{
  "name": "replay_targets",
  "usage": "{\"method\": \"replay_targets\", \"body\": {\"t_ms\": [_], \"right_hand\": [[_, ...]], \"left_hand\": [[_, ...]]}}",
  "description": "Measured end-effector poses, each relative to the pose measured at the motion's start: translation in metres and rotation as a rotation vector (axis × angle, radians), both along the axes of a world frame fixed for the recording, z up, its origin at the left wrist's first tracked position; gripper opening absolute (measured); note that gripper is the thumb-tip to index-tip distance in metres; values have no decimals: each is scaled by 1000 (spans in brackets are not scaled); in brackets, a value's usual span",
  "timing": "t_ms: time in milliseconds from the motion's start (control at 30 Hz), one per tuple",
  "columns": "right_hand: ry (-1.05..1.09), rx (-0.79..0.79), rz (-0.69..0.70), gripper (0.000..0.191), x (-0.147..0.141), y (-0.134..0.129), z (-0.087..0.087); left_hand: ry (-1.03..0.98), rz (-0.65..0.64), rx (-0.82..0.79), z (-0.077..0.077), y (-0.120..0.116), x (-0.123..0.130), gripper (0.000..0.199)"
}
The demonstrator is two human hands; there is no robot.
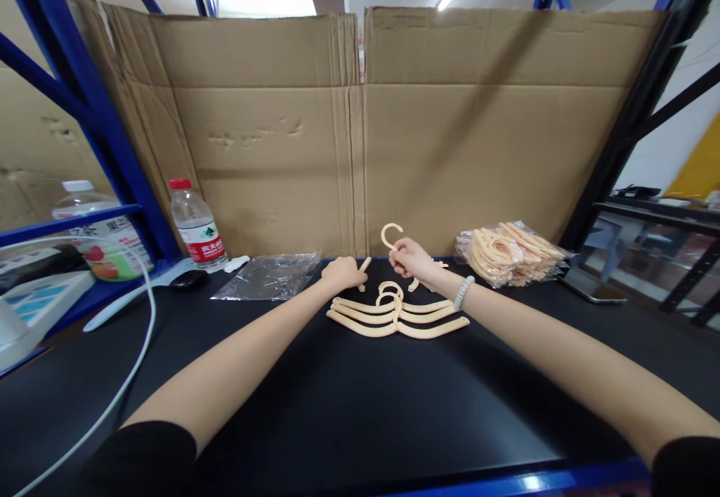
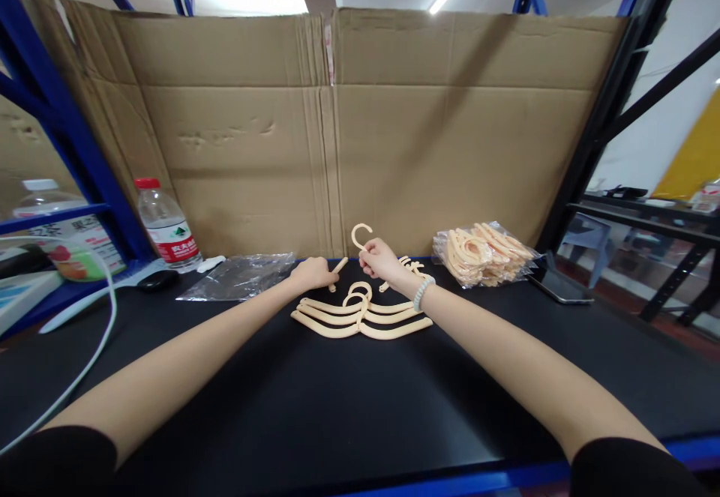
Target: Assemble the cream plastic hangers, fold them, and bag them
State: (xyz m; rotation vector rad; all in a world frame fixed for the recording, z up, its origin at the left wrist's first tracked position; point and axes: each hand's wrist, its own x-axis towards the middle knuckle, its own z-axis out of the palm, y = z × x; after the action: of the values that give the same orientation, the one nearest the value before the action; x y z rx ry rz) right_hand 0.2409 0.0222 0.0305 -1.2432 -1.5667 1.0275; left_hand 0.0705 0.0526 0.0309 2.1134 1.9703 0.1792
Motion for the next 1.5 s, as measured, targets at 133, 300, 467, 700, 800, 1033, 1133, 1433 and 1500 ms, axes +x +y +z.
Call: {"method": "replay_targets", "body": {"t_ms": [133, 300, 467, 700, 800, 1033, 1133, 1433, 1500], "right_hand": [[157, 63, 45, 22, 11, -16, -10], [235, 138, 175, 28, 28, -34, -9], [229, 186, 311, 29, 34, -51, -6], [163, 249, 355, 38, 35, -60, -11], [32, 332, 325, 39, 36, -64, -10], [-93, 470, 284, 28, 35, -74, -8], [28, 430, 290, 25, 33, -78, -9], [274, 184, 306, 22, 23, -94, -6], [328, 130, 313, 22, 20, -99, -7]], "left_hand": [[-137, -7, -59, 4, 1, -5, 24], [-507, -47, -65, 13, -20, -14, 23], [-941, -136, -145, 14, -60, -20, 20], [-1348, -163, -77, -13, -112, -17, 21], [-1551, -157, -53, -25, -124, -15, 31], [-1533, -152, 2, -29, -133, -14, 26], [-1512, -181, 28, -28, -135, -14, 24], [-1523, -255, 9, -31, -134, -11, 26], [-1532, -263, 6, -32, -135, -11, 28]]}}
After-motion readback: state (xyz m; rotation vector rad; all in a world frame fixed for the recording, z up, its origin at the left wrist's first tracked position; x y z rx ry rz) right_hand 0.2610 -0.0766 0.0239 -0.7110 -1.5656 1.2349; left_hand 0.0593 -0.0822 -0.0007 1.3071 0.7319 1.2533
